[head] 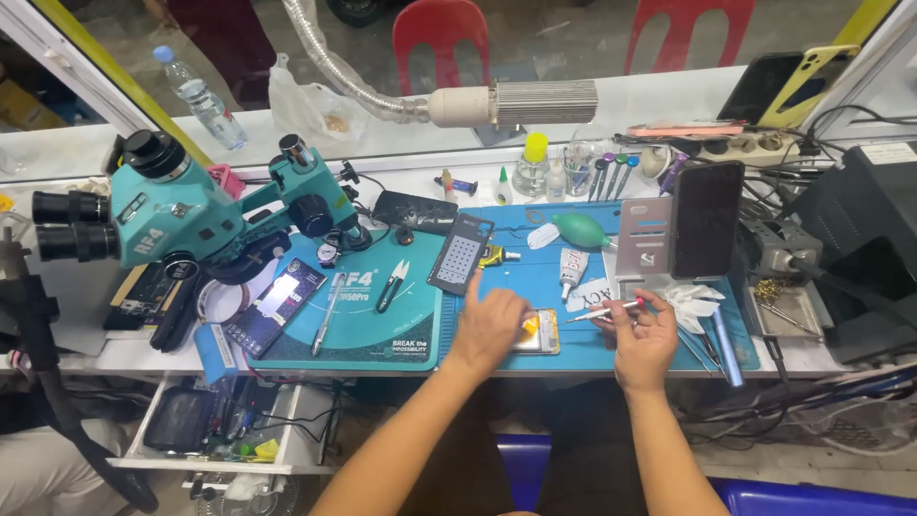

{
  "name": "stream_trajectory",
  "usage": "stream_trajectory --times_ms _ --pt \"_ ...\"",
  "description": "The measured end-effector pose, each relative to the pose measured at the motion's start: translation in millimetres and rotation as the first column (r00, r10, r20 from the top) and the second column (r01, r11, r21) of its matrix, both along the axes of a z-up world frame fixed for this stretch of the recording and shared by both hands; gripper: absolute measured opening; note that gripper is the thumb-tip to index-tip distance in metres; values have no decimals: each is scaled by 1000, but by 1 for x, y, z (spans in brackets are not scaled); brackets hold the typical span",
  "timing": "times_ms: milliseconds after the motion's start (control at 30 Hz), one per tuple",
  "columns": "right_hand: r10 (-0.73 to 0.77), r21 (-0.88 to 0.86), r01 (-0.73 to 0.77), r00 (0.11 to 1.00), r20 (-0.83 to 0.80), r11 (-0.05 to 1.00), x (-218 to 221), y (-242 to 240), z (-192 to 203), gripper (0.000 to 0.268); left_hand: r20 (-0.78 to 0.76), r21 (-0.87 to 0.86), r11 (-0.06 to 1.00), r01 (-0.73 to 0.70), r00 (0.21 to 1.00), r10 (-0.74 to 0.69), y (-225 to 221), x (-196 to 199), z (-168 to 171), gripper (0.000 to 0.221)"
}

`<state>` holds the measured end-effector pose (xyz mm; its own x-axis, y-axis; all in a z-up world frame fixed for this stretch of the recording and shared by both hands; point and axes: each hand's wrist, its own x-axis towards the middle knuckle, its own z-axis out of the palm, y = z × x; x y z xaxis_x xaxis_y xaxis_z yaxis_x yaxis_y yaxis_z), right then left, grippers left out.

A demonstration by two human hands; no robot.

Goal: A technician is repairing a smartphone at a dedicated repair bench, using precision tools to manipulate internal components and then testing the device's touchscreen functionality.

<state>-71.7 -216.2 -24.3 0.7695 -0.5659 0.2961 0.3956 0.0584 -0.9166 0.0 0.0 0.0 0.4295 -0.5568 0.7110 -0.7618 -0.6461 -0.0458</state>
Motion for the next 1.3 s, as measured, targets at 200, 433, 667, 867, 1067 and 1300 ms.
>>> stream_trajectory --times_ms 200,433,667,867,1067,1300 --pt "-3 -5 2 1000 -28 1000 0 2 7 40 -268 94 950 -299 911 313 71 56 6 13" --pt "-15 -31 13 999 -40 999 -2 2 10 41 -263 46 967 -249 931 252 82 34 12 10" --pt "1 -50 -3 999 -42 999 -2 3 9 41 -383 21 1000 12 924 -3 80 -2 21 26" --pt "-2 -34 0 999 -42 999 -1 0 7 40 -458 67 995 69 889 -31 102 -7 42 92" --pt "2 -29 -3 999 -42 1000 0 -1 2 40 -485 111 992 63 874 -1 111 -8 42 112" --pt "25 25 -25 1000 -3 999 9 3 0 41 -456 87 989 116 888 -64 100 -7 38 107"
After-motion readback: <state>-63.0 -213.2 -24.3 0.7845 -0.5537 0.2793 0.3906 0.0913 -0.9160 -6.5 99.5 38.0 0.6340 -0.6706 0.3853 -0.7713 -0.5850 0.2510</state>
